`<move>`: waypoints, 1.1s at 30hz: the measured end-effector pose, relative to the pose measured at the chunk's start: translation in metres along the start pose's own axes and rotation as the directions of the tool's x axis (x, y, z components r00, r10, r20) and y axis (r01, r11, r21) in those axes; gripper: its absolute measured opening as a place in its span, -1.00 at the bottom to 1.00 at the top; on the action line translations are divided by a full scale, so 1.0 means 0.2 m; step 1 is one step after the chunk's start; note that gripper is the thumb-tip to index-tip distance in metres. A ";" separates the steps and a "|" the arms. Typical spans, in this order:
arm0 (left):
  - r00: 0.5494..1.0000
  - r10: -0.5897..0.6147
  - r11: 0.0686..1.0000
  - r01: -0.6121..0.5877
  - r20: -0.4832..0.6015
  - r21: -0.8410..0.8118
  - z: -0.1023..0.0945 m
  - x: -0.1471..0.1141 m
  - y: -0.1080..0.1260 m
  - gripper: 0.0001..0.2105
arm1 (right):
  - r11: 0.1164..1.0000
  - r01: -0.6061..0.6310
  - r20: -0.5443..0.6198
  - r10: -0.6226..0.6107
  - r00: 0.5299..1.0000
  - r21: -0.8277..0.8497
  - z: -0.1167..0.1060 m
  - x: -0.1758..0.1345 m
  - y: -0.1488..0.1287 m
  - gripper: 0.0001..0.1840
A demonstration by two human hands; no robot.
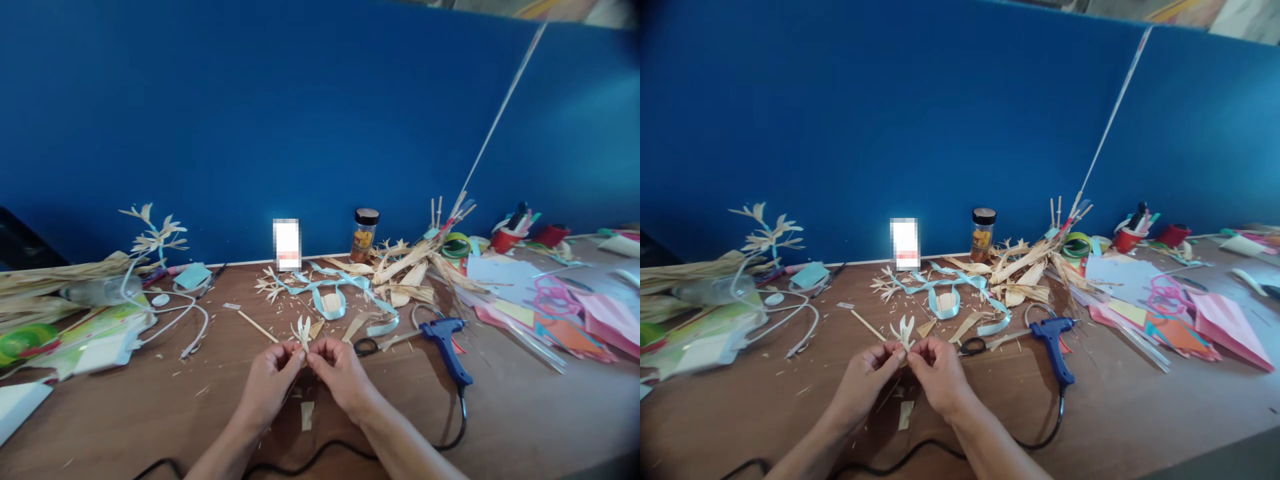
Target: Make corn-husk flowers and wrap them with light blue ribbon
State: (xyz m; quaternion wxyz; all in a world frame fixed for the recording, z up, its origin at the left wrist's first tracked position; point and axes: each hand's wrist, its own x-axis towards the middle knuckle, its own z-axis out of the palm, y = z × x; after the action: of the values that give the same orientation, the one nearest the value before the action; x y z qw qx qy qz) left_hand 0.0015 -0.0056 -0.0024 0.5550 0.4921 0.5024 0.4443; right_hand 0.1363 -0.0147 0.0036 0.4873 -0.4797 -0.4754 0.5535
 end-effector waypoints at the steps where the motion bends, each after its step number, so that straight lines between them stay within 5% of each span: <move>1: 1.000 0.008 1.000 -0.008 -0.003 0.014 0.00 0.00 0.00 -0.77 | 1.000 0.013 -0.005 -0.014 1.000 -0.016 0.00 0.00 0.00 -0.87; 10: 0.999 0.039 0.996 -0.041 0.030 0.079 0.00 0.00 -0.01 -0.76 | 0.994 0.111 -0.008 -0.111 0.994 -0.013 -0.02 0.01 0.00 -0.85; 16: 0.998 0.044 0.991 -0.050 0.048 0.121 0.01 -0.01 0.01 -0.77 | 0.999 0.035 -0.066 -0.036 0.997 -0.012 -0.02 0.01 0.00 -0.84; 28: 0.999 -0.043 0.985 0.041 -0.009 -0.170 0.04 -0.02 0.00 -0.80 | 0.995 0.040 -0.032 -0.037 0.999 0.094 0.00 0.01 0.00 -0.81; 33: 0.998 -0.055 0.987 0.057 0.018 -0.149 0.04 -0.02 0.00 -0.78 | 0.989 0.034 -0.025 -0.030 0.999 0.145 0.00 0.01 0.02 -0.83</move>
State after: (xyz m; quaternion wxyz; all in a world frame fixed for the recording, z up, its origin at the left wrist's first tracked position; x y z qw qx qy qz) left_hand 0.0093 -0.0111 -0.0020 0.6059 0.4377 0.4777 0.4616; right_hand 0.1364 -0.0138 -0.0002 0.5352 -0.4416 -0.4358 0.5733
